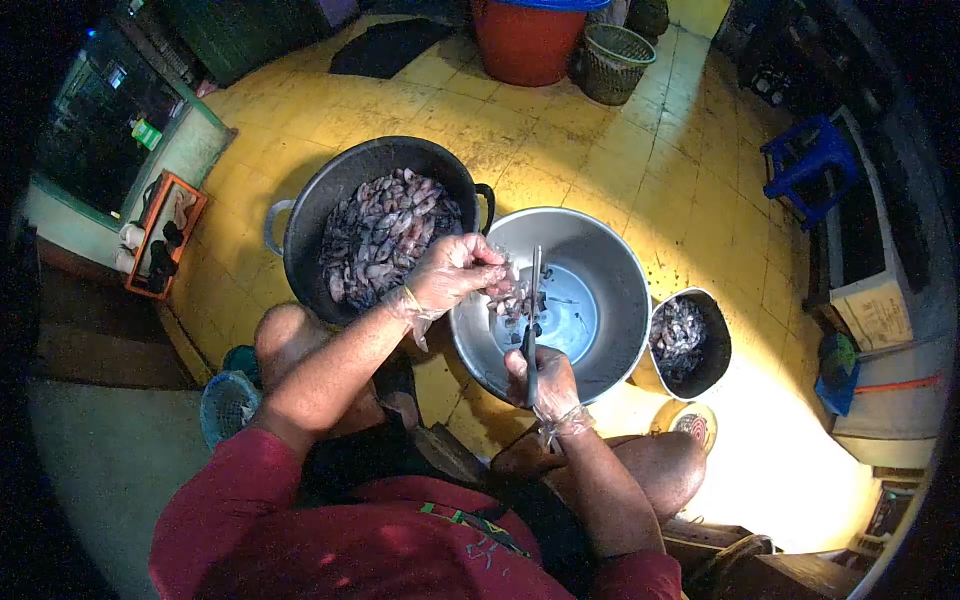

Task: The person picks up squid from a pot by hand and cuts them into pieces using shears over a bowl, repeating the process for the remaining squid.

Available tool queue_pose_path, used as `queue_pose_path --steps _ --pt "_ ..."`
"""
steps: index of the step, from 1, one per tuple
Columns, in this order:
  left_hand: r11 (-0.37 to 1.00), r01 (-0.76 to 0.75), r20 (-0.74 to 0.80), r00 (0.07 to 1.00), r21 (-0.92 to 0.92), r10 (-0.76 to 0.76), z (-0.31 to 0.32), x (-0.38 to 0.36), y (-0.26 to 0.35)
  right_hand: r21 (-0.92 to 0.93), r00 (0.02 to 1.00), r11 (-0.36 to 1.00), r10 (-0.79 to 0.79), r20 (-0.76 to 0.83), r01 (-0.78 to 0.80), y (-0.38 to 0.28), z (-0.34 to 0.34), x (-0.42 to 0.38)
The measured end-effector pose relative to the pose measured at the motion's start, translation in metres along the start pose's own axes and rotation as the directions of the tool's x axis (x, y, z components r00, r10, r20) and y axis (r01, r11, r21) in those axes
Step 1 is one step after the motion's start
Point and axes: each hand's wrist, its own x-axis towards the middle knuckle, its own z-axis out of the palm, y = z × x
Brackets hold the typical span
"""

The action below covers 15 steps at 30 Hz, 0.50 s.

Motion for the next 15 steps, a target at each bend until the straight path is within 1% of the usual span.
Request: queue_pose_path --steps 1,2,4,5,6,8,9,10,12,13,14,15 --pt "0.999 -0.035 0.007 0.999 0.033 0.035 -0.004 0.002 -0.004 -0.001 1.0 1.0 -0.005 0.024 0.005 0.0 0.0 -0.001" --pt "0.999 -0.035 0.007 0.999 0.034 0.035 -0.004 0.003 -0.008 -0.001 1.0 1.0 -0.006 0.024 0.006 0.0 0.0 -0.001" --pt "0.995 -0.035 0.028 0.999 0.098 0.033 -0.003 0.002 -0.014 -0.123 0.994 0.99 -0.073 -0.08 0.063 0.002 0.003 0.0" --pt "0.956 -0.119 0.13 0.988 0.269 0.086 -0.01 0.005 -0.021 -0.178 0.992 0.983 -0.066 -0.106 0.046 0.0 0.001 0.0" --pt "0.786 -0.133 0.127 0.989 0.604 0.07 -0.008 0.003 -0.017 -0.222 0.985 0.974 -0.083 -0.152 0.048 -0.008 0.004 -0.001" --pt "0.76 -0.138 0.135 0.989 0.636 0.067 -0.014 0.002 -0.024 -0.053 0.983 0.992 -0.12 -0.141 0.114 0.005 -0.004 0.006" --pt "0.642 -0.099 0.12 0.993 0.76 0.011 -0.011 -0.001 -0.007 -0.007 0.977 0.985 -0.172 -0.124 0.173 0.007 -0.005 0.006" --pt "0.639 -0.096 0.113 0.994 0.763 0.015 -0.018 0.002 -0.002 -0.068 0.974 0.977 -0.206 -0.092 0.201 0.008 -0.008 0.006" --pt "0.319 0.037 -0.064 0.995 0.947 0.074 -0.035 0.008 0.006 -0.081 0.975 0.981 -0.186 -0.122 0.178 0.01 -0.006 0.006" --pt "0.299 0.112 -0.165 0.973 0.948 0.158 -0.05 0.011 0.008 -0.08 0.975 0.981 -0.186 -0.125 0.177 0.008 -0.006 0.005" --pt "0.242 0.155 -0.223 0.932 0.958 0.285 -0.066 0.012 0.009 -0.137 0.981 0.979 -0.165 -0.103 0.151 0.007 -0.007 0.004" --pt "0.187 0.269 -0.307 0.924 0.945 0.227 -0.088 0.019 0.009 -0.194 0.986 0.973 -0.144 -0.081 0.126 0.005 -0.007 0.004"
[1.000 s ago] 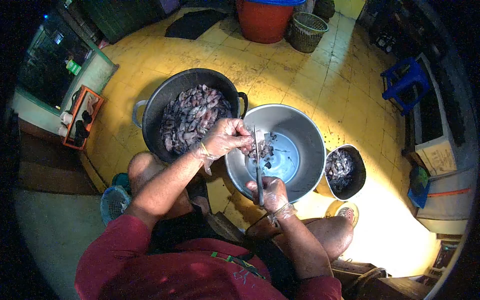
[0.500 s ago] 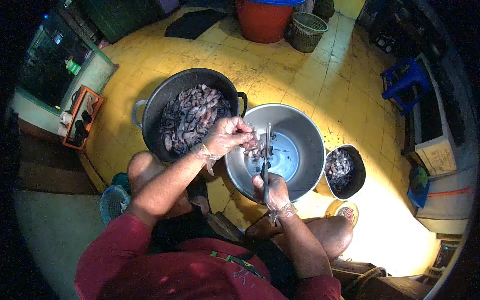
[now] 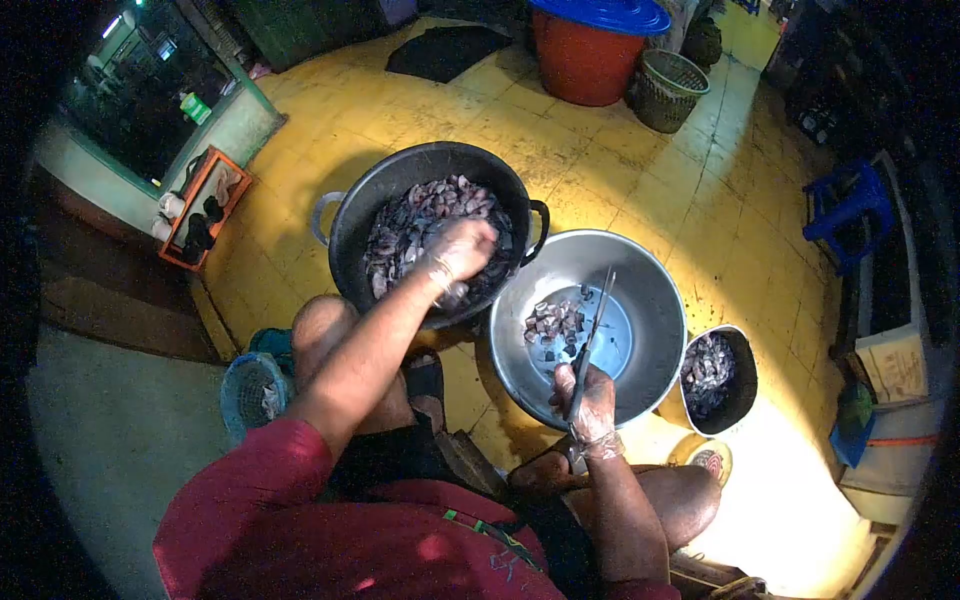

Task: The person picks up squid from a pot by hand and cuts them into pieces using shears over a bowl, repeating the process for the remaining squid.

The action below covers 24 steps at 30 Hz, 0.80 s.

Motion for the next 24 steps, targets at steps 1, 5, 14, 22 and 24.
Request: queue_pose_path --steps 1,5,14,22,24 --pt "0.998 0.047 -0.066 0.997 -0.051 -0.05 0.013 0.013 -0.028 0.0 1.0 1.0 -0.002 -0.003 0.002 0.0 0.0 0.001" --pt "1.0 -0.018 -0.098 0.995 0.004 0.018 0.033 0.02 -0.055 0.03 0.999 0.998 0.049 0.021 -0.05 -0.004 0.002 0.001" --pt "0.979 0.038 0.047 0.998 0.199 -0.048 0.034 0.036 -0.061 0.0 0.997 0.998 0.069 0.032 -0.069 -0.01 0.0 -0.001" --pt "0.852 0.029 0.19 0.978 -0.523 0.084 0.004 0.006 0.017 -0.157 0.991 0.982 0.114 0.07 -0.102 -0.005 0.002 0.005" --pt "0.734 0.057 0.279 0.942 -0.677 0.184 -0.008 -0.019 0.048 -0.238 0.986 0.966 0.126 0.112 -0.096 0.007 0.001 0.008"
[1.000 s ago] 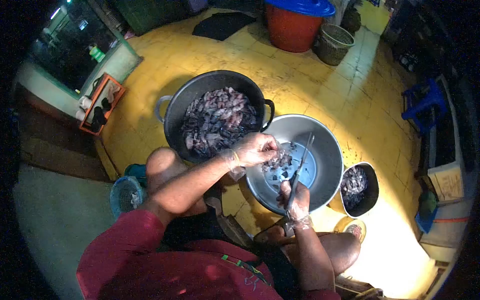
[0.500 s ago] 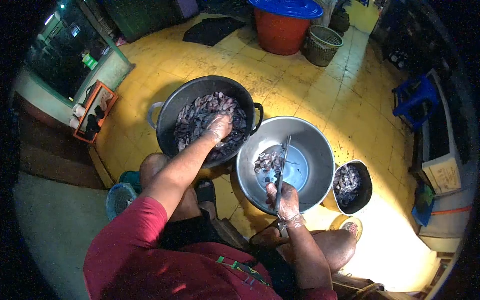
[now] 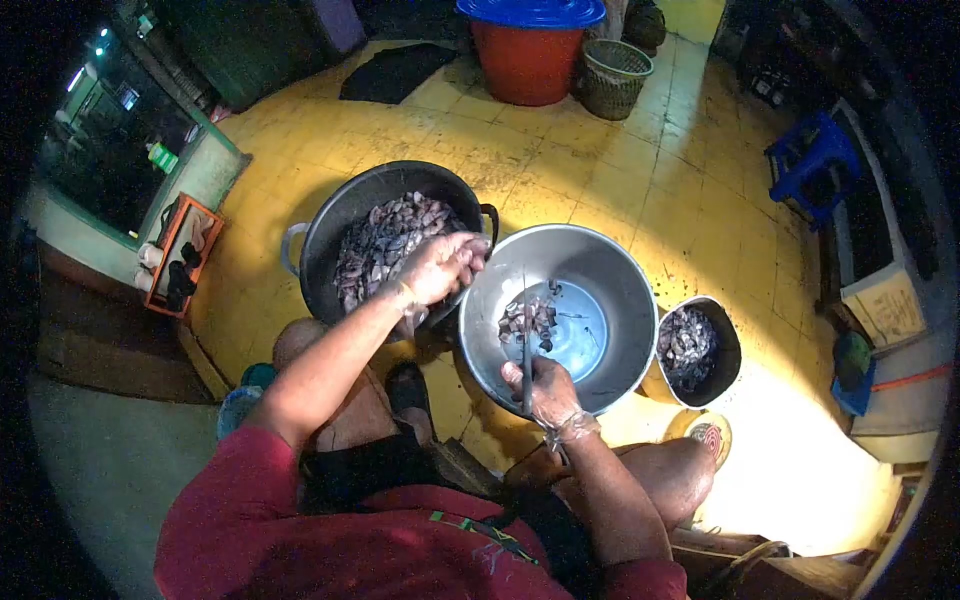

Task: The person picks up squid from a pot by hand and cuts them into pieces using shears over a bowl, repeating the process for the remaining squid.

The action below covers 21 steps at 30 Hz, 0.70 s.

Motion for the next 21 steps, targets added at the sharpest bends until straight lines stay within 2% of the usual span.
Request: queue_pose_path --steps 1,2,3,5,6,7,10,13,15,17,19,21 --pt "0.993 -0.003 0.057 0.998 -0.12 0.01 0.009 -0.009 0.007 0.002 1.0 1.0 0.005 -0.004 -0.005 0.002 0.0 -0.001" --pt "0.986 -0.067 0.065 0.995 -0.153 0.077 0.018 -0.019 0.014 -0.009 0.999 1.0 -0.027 0.018 0.027 0.003 0.001 -0.001" --pt "0.995 -0.044 0.075 0.996 -0.085 0.051 0.023 -0.028 0.027 -0.021 0.997 0.998 -0.06 0.043 0.061 0.003 0.002 -0.001" --pt "0.988 -0.128 0.087 0.987 -0.085 0.135 0.031 -0.032 0.019 -0.025 0.997 0.998 -0.05 0.058 0.052 0.004 0.002 -0.002" --pt "0.969 -0.105 0.118 0.984 -0.221 0.134 0.034 -0.033 0.021 0.017 0.996 0.998 -0.057 0.074 0.056 0.006 0.003 -0.001" --pt "0.968 -0.105 0.118 0.984 -0.228 0.134 0.035 -0.034 0.023 0.06 0.994 0.997 -0.063 0.09 0.058 0.008 0.004 -0.001" --pt "0.914 0.049 0.12 0.993 -0.402 0.0 0.039 -0.033 0.021 0.032 0.995 0.998 -0.054 0.082 0.052 -0.002 0.003 -0.005" --pt "0.879 0.016 0.106 0.994 -0.477 0.04 0.046 -0.035 0.02 0.088 0.997 0.995 -0.041 0.063 0.035 -0.007 0.004 -0.008" --pt "0.896 0.038 0.098 0.995 -0.442 0.006 0.05 -0.031 0.014 0.097 0.998 0.995 -0.044 0.049 0.039 -0.01 0.003 -0.01" --pt "0.859 -0.029 0.113 0.989 -0.512 0.101 0.051 -0.028 0.009 0.102 0.998 0.994 -0.046 0.036 0.042 -0.009 0.004 -0.01" --pt "0.843 0.008 0.092 0.995 -0.538 0.049 0.051 -0.029 0.014 0.163 0.998 0.985 -0.043 -0.038 0.048 -0.006 0.004 -0.01" --pt "0.844 -0.076 0.088 0.986 -0.53 0.144 0.049 -0.026 0.01 0.15 0.999 0.989 -0.001 -0.041 0.007 -0.008 0.001 -0.009"
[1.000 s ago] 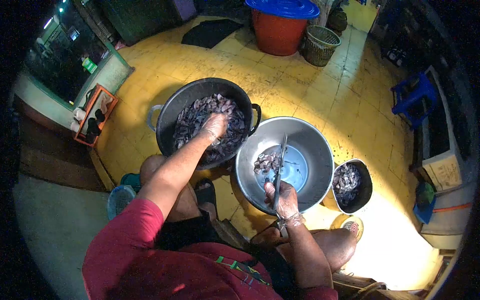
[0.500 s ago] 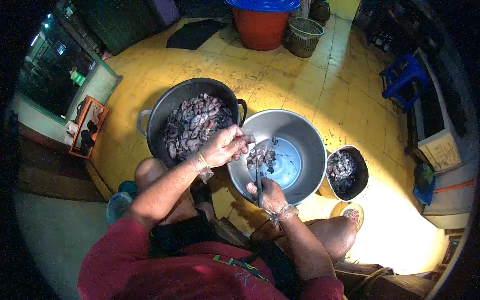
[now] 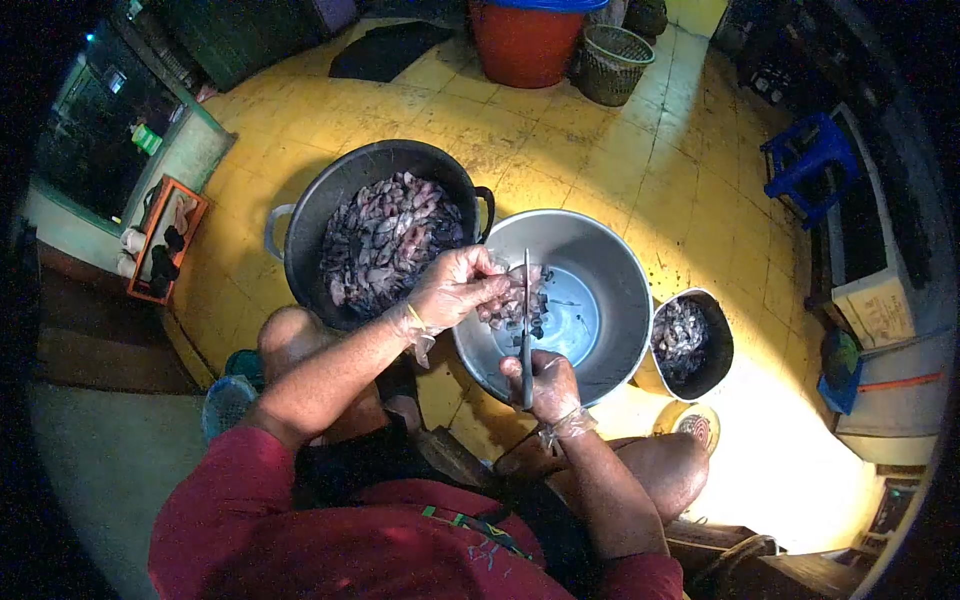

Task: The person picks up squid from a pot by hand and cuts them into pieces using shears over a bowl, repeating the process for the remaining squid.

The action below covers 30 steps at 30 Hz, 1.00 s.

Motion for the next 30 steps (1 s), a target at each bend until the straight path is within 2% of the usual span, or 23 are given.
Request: queue_pose_path --steps 2,4,9,12,14,16,17,19,20,21,22,24,27,28,29,30 --pt "1.0 -0.004 0.001 1.0 0.01 0.004 -0.002 0.001 0.0 -0.012 0.999 0.999 0.043 -0.008 -0.043 -0.004 0.0 -0.001" --pt "0.999 -0.009 -0.07 0.997 0.05 0.012 0.001 0.001 0.006 -0.038 1.0 0.999 0.026 -0.006 -0.027 -0.006 0.0 -0.001" --pt "0.997 -0.056 -0.054 0.997 -0.058 0.052 -0.004 0.002 0.0 -0.087 0.998 0.994 0.058 -0.007 -0.058 -0.009 0.0 -0.002" --pt "1.0 -0.004 -0.038 0.999 -0.009 0.004 -0.005 0.001 0.011 -0.082 1.0 0.996 0.028 -0.004 -0.028 -0.002 0.001 0.0" --pt "0.977 0.084 0.05 0.994 0.194 -0.096 -0.005 0.0 0.018 -0.086 1.0 0.996 -0.012 -0.003 0.011 0.003 0.0 0.001" --pt "0.978 0.077 0.085 0.992 0.195 -0.095 -0.009 0.001 0.01 -0.044 0.999 0.998 -0.033 0.015 0.033 0.0 0.001 -0.001" --pt "0.989 0.06 0.087 0.994 0.136 -0.072 -0.011 0.001 0.005 -0.044 0.999 0.998 -0.032 0.016 0.033 -0.003 0.0 -0.002" --pt "0.996 0.041 0.089 0.995 0.076 -0.048 -0.012 0.002 0.004 -0.04 0.996 0.995 0.093 0.008 -0.093 -0.011 -0.001 -0.004" --pt "0.998 0.062 0.092 0.994 -0.004 -0.061 -0.012 0.002 0.004 -0.041 0.996 0.995 0.092 0.007 -0.092 -0.01 -0.002 -0.004" --pt "0.993 0.081 0.096 0.993 -0.083 -0.073 -0.013 0.002 0.005 0.064 0.998 0.996 0.066 -0.01 -0.065 -0.008 -0.002 -0.003" --pt "0.994 0.078 0.096 0.993 -0.082 -0.07 -0.013 0.003 0.006 0.168 0.999 0.985 0.042 -0.029 -0.036 -0.007 -0.001 -0.003" --pt "0.996 0.057 -0.037 0.998 -0.063 -0.06 -0.012 0.004 0.005 0.153 0.999 0.988 0.006 -0.032 -0.001 -0.003 -0.001 -0.003" --pt "0.995 0.043 -0.059 0.997 -0.085 -0.048 -0.011 0.003 0.005 0.013 0.988 0.992 -0.128 0.081 0.127 0.006 0.0 0.003" --pt "0.997 0.032 -0.073 0.997 -0.069 -0.037 -0.01 0.003 0.004 0.013 0.988 0.992 -0.128 0.082 0.127 0.004 0.001 0.002" --pt "0.997 0.032 -0.074 0.997 -0.069 -0.037 -0.009 0.003 0.003 -0.07 0.992 0.993 -0.091 0.09 0.097 0.003 0.002 0.001" --pt "0.999 0.042 -0.061 0.997 0.023 -0.04 -0.007 0.002 0.005 -0.153 0.994 0.986 -0.052 0.097 0.067 0.0 0.003 0.0"
